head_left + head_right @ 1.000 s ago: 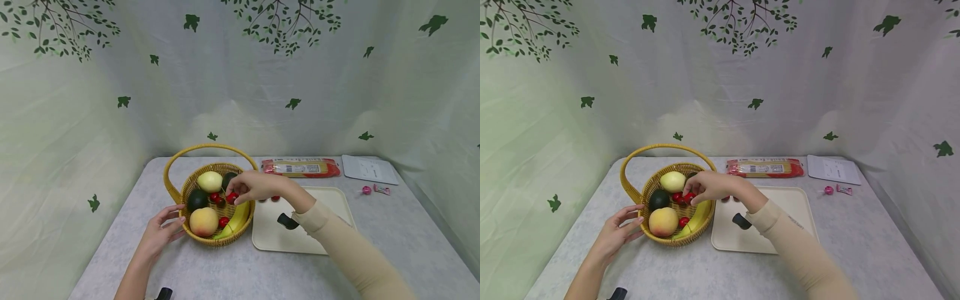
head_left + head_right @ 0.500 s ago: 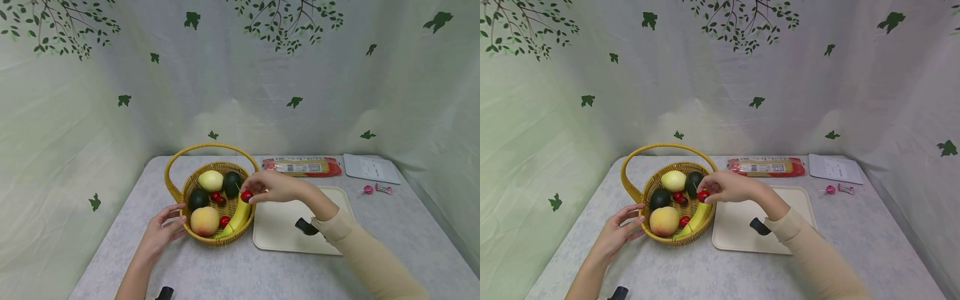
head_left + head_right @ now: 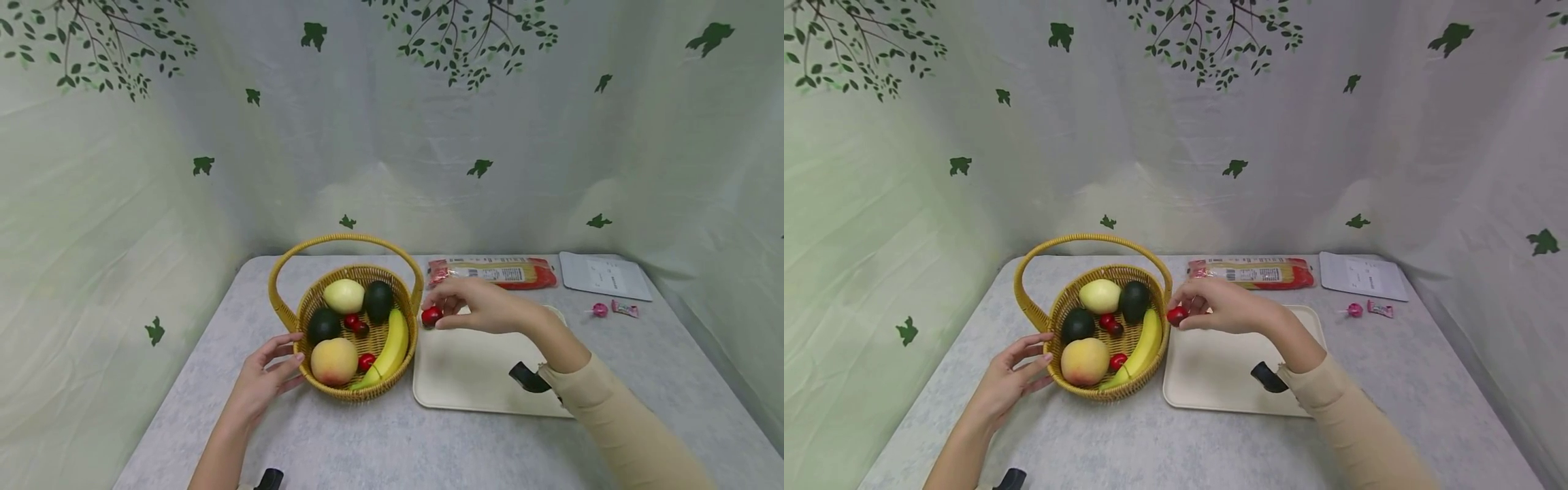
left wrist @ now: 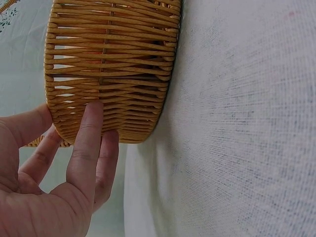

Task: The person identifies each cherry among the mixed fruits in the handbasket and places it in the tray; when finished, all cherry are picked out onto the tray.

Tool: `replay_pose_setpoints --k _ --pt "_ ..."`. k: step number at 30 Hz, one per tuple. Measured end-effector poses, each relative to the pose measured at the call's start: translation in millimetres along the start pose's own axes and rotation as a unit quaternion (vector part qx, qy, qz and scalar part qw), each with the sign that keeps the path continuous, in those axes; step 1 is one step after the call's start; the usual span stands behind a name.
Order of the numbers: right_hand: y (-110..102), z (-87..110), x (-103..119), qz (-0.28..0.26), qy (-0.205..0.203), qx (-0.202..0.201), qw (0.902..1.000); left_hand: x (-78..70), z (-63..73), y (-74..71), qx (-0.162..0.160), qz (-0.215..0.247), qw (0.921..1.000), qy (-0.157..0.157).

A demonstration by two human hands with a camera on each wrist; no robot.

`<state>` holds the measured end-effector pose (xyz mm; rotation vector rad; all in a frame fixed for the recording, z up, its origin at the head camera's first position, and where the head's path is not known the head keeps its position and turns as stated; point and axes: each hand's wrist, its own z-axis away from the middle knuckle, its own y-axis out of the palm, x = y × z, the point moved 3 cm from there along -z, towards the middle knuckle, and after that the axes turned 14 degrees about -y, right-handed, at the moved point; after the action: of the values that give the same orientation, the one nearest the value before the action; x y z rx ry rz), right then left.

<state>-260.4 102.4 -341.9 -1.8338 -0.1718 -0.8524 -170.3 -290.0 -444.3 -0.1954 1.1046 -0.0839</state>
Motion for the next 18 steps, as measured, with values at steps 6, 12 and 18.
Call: replay_pose_setpoints --k 6,12,18 --pt "-4 15.6 -8 -0.012 0.02 -0.02 0.9995 -0.6 -0.3 0.2 -0.001 0.0 1.0 -0.005" --pt "-5 30.0 -28 -0.012 0.045 -0.034 0.9984 -0.9 -0.3 -0.5 -0.001 0.0 1.0 -0.004" --pt "-2 41.8 -53 0.005 0.073 -0.036 0.9967 0.0 0.1 -0.9 -0.001 0.002 1.0 -0.004"
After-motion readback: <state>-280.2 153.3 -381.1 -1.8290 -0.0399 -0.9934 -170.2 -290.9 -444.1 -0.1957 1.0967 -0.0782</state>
